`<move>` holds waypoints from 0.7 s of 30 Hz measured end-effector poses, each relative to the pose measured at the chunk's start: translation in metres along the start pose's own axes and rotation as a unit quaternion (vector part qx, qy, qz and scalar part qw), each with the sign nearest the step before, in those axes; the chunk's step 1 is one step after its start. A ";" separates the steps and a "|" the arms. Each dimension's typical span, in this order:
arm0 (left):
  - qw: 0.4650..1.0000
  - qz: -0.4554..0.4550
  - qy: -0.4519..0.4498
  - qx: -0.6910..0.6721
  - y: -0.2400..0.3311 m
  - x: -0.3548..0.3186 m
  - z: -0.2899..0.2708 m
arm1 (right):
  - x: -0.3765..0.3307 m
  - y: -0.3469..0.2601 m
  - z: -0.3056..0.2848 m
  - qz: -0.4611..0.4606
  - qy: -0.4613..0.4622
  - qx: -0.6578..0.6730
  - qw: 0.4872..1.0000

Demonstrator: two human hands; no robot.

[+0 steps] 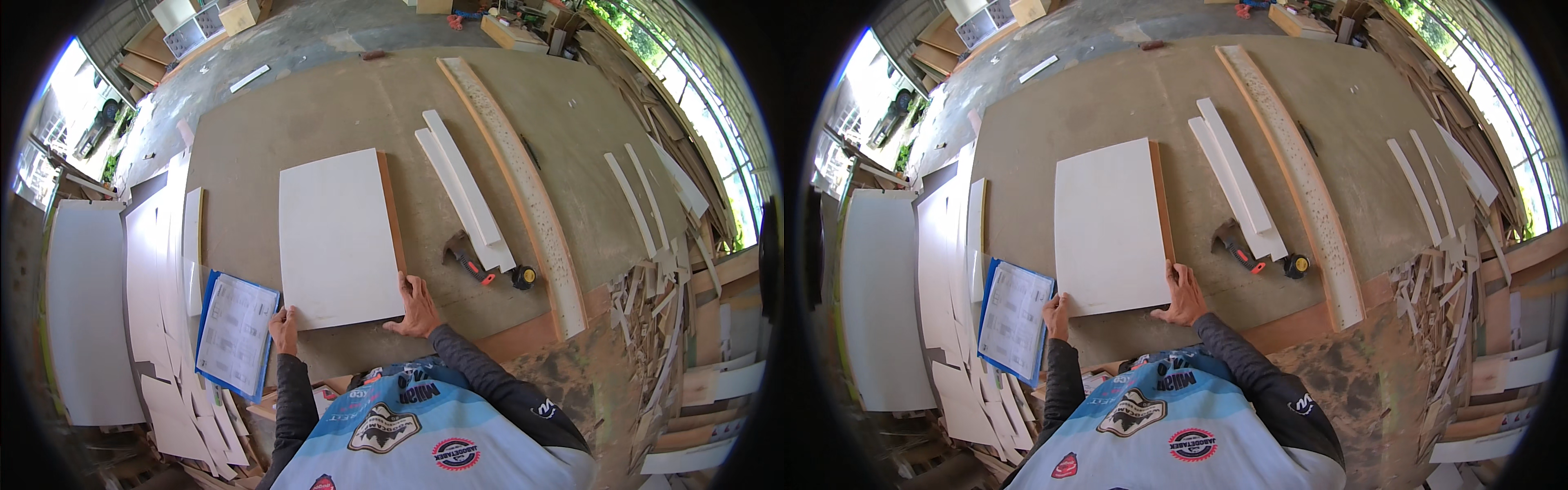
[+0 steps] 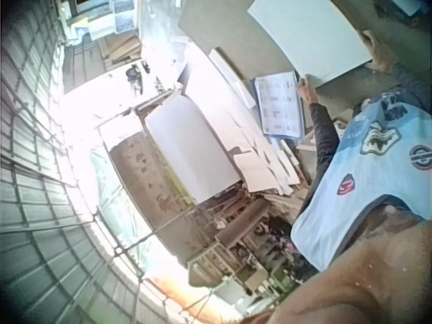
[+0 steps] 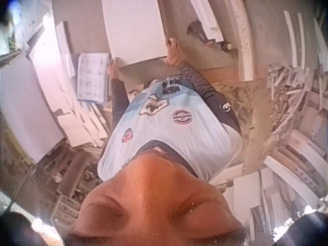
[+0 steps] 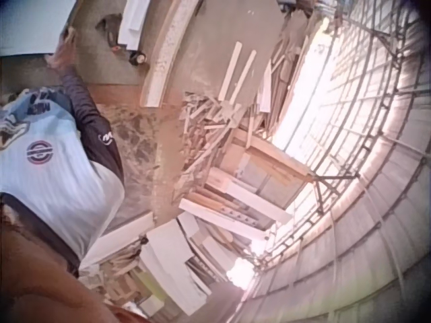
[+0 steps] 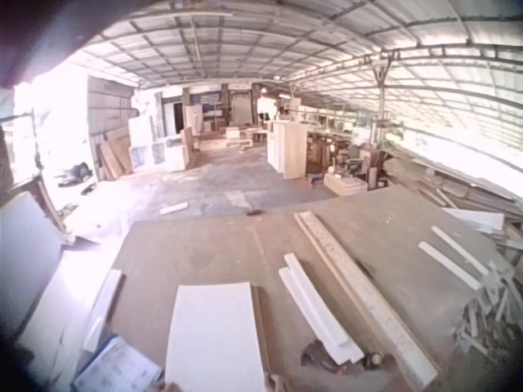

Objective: The person places panels onto a workbench, uses a pencil to mark a board, and then picks up several white panels and a long wooden strip. They then use a nail gun to fasten the wooden strip into the interior corner of a cabinet.

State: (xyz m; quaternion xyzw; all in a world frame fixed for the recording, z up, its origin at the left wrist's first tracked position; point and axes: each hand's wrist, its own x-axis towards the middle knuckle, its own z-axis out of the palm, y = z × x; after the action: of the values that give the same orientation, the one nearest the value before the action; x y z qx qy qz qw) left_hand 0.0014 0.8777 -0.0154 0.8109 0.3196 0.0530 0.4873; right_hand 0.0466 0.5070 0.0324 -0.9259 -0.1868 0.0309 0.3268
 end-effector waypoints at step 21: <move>0.965 0.135 -0.055 0.219 0.074 -0.042 0.043 | 0.012 0.041 -0.020 0.016 -0.016 0.087 0.996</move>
State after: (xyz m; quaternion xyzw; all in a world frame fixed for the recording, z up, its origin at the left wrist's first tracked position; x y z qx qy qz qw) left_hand 0.0195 0.7970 0.0324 0.9352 0.1836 0.0029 0.3028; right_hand 0.0749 0.4703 0.0237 -0.8961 -0.1735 0.0672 0.4030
